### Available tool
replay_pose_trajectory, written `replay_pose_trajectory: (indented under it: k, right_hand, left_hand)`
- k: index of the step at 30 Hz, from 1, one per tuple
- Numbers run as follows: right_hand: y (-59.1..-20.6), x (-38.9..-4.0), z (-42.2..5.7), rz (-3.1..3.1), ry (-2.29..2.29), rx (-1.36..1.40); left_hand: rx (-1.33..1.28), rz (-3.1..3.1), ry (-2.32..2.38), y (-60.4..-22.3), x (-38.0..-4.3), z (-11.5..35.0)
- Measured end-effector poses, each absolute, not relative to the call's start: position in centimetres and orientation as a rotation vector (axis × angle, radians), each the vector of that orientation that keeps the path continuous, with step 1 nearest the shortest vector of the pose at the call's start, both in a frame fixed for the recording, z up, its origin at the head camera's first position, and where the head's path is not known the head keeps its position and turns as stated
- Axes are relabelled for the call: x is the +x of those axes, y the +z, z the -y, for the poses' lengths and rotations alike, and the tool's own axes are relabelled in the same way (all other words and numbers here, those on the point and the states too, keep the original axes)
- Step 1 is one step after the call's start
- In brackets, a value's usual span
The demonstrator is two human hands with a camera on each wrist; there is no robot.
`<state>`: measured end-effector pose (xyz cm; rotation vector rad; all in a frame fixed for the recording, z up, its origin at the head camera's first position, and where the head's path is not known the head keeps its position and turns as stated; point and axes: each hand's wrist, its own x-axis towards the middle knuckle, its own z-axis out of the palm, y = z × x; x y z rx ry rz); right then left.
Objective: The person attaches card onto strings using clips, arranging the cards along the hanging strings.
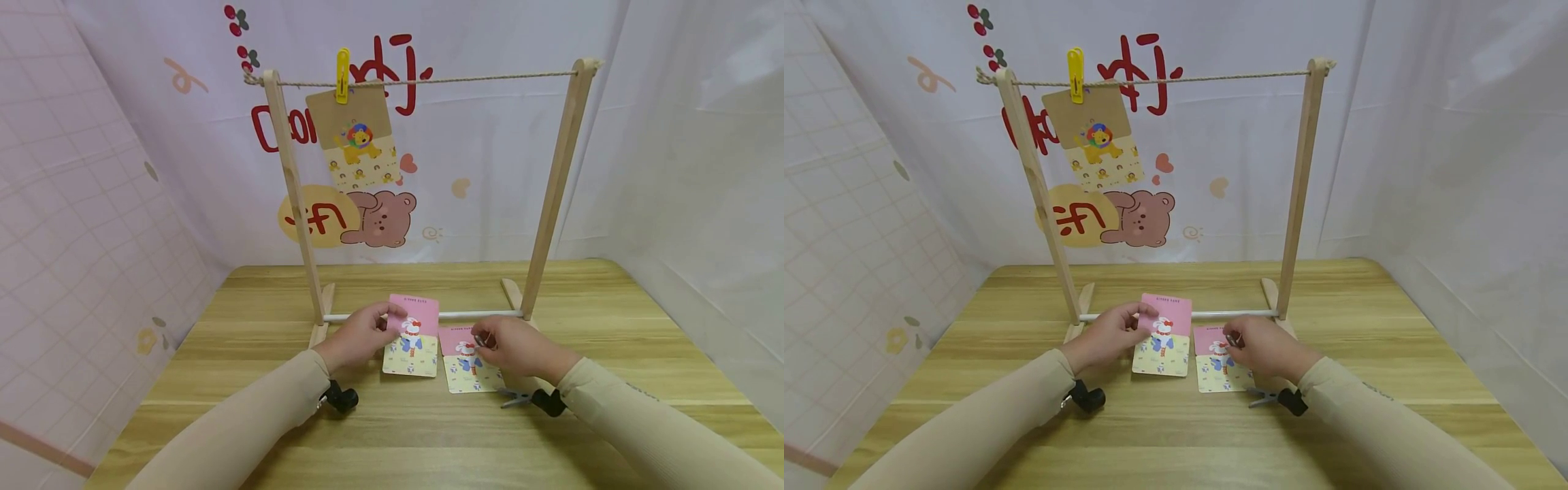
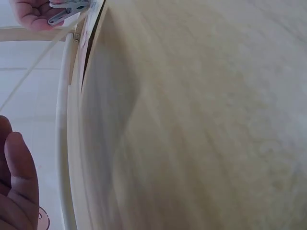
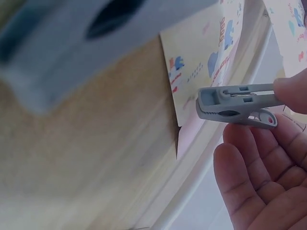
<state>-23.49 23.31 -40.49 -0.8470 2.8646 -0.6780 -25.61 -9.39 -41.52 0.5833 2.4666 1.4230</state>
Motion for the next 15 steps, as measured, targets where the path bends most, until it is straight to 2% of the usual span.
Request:
replay_pose_trajectory:
  k: [15]
  right_hand:
    - [-40.15, -23.35, -22.99, -2.876, -0.788, -0.803]
  left_hand:
    - [0.621, -2.524, 1.506, -40.97, -26.04, 8.88]
